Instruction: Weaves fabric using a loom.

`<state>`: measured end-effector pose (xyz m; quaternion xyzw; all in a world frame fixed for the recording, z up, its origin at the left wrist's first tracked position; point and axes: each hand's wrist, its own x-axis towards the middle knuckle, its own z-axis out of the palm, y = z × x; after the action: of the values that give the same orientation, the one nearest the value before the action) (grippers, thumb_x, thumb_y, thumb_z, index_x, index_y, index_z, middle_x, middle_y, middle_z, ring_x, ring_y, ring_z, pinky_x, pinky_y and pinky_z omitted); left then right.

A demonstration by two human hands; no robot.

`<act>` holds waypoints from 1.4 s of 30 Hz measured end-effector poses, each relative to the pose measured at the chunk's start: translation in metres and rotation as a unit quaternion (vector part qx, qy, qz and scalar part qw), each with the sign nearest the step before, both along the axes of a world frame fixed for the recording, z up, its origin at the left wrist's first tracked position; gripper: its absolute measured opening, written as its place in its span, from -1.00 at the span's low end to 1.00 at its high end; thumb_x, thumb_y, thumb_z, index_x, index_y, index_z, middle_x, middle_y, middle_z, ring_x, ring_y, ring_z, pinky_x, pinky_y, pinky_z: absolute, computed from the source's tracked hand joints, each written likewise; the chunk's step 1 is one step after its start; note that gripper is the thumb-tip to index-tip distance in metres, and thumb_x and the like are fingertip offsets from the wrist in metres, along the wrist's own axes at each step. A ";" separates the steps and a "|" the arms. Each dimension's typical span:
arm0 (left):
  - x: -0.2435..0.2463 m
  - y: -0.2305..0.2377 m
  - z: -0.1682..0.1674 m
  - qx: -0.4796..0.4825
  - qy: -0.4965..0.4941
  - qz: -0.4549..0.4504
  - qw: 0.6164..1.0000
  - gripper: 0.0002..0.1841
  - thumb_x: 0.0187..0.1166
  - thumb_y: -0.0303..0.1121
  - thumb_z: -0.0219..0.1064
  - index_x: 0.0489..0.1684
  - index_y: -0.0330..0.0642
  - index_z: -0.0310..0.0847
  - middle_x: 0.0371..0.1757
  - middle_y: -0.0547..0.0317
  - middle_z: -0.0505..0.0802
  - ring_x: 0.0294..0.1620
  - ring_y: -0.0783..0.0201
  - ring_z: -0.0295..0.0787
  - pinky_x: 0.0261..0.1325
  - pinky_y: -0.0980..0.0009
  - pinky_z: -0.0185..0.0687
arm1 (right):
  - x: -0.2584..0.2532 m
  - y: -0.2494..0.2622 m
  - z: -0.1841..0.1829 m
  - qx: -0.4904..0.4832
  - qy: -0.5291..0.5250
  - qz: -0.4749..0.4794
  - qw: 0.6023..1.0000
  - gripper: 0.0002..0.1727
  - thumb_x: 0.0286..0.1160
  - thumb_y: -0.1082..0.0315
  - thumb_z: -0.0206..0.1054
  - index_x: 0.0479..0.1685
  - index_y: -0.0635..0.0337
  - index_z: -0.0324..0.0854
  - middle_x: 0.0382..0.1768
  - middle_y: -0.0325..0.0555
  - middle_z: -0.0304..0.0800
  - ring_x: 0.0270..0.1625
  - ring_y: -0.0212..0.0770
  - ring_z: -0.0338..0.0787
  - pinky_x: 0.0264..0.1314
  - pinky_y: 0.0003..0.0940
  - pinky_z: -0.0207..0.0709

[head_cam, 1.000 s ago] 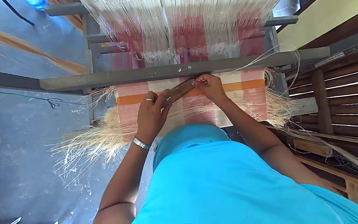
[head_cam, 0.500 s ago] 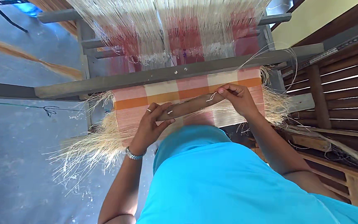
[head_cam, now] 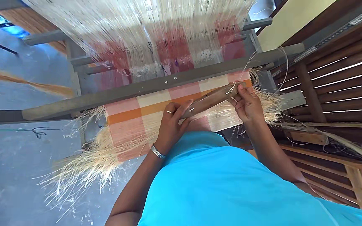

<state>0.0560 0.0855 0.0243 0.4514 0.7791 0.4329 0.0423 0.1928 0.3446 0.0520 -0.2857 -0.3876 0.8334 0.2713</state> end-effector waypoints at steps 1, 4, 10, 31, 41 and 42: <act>-0.004 0.000 -0.001 -0.010 -0.004 0.003 1.000 -0.40 0.59 -0.06 0.45 0.67 0.24 0.48 0.17 0.11 0.64 0.16 0.17 0.59 0.23 0.17 0.60 | 0.002 0.011 -0.003 0.018 -0.016 -0.025 0.999 -0.75 0.78 0.30 0.22 0.27 0.15 0.60 0.13 -0.03 0.84 0.08 -0.09 0.90 0.20 -0.08 0.82; -0.031 -0.017 -0.002 0.003 -0.107 0.078 0.991 -0.38 0.67 -0.06 0.35 0.63 -0.19 0.39 0.26 -0.15 0.70 0.18 0.03 0.68 0.15 0.07 0.66 | 0.033 0.068 -0.007 0.102 -0.041 -0.102 0.989 -0.74 0.81 0.25 0.17 0.30 0.11 0.55 0.00 -0.19 0.85 0.01 -0.21 0.89 0.20 -0.14 0.82; -0.095 -0.054 -0.016 0.177 -0.372 0.312 0.856 -0.52 0.78 0.07 0.15 0.42 -0.03 0.20 -0.10 0.33 0.65 -0.21 0.43 0.67 -0.15 0.41 0.65 | 0.137 0.156 0.023 0.153 -0.064 -0.406 0.899 -0.63 0.90 0.32 -0.02 0.53 0.26 0.27 0.11 0.02 0.74 0.08 -0.10 0.85 0.23 -0.13 0.77; -0.246 0.015 0.005 0.149 -0.330 0.381 0.851 -0.20 0.69 0.14 0.26 0.71 -0.10 -0.10 -0.03 0.16 0.61 -0.24 0.39 0.65 -0.23 0.39 0.62 | -0.035 0.259 -0.048 0.109 -0.041 -0.431 0.895 -0.69 0.86 0.36 0.06 0.40 0.36 0.33 0.03 0.12 0.70 -0.05 -0.07 0.85 0.03 -0.17 0.81; -0.253 -0.030 0.007 -0.033 -0.118 0.519 0.846 -0.02 0.48 0.48 0.16 0.55 -0.33 0.43 0.68 -0.54 0.31 0.74 -0.43 0.11 0.68 -0.35 0.02 | -0.081 0.272 -0.074 0.054 -0.047 -0.328 0.942 -0.59 0.86 0.34 0.05 0.57 0.31 0.25 0.20 0.18 0.67 0.08 0.01 0.84 0.12 -0.08 0.80; -0.256 -0.037 0.006 -0.044 -0.111 0.541 0.832 -0.12 0.60 0.43 0.03 0.51 -0.24 0.55 0.69 -0.51 0.32 0.75 -0.45 0.07 0.65 -0.42 -0.02 | -0.086 0.270 -0.075 0.056 -0.052 -0.315 0.946 -0.56 0.86 0.36 0.05 0.61 0.26 0.19 0.24 0.16 0.63 0.10 0.00 0.83 0.13 -0.08 0.80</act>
<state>-0.2000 0.0484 0.0303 -0.0959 0.9071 0.3991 -0.0932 0.1064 0.6147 -0.0230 -0.4208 -0.3375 0.6665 0.5147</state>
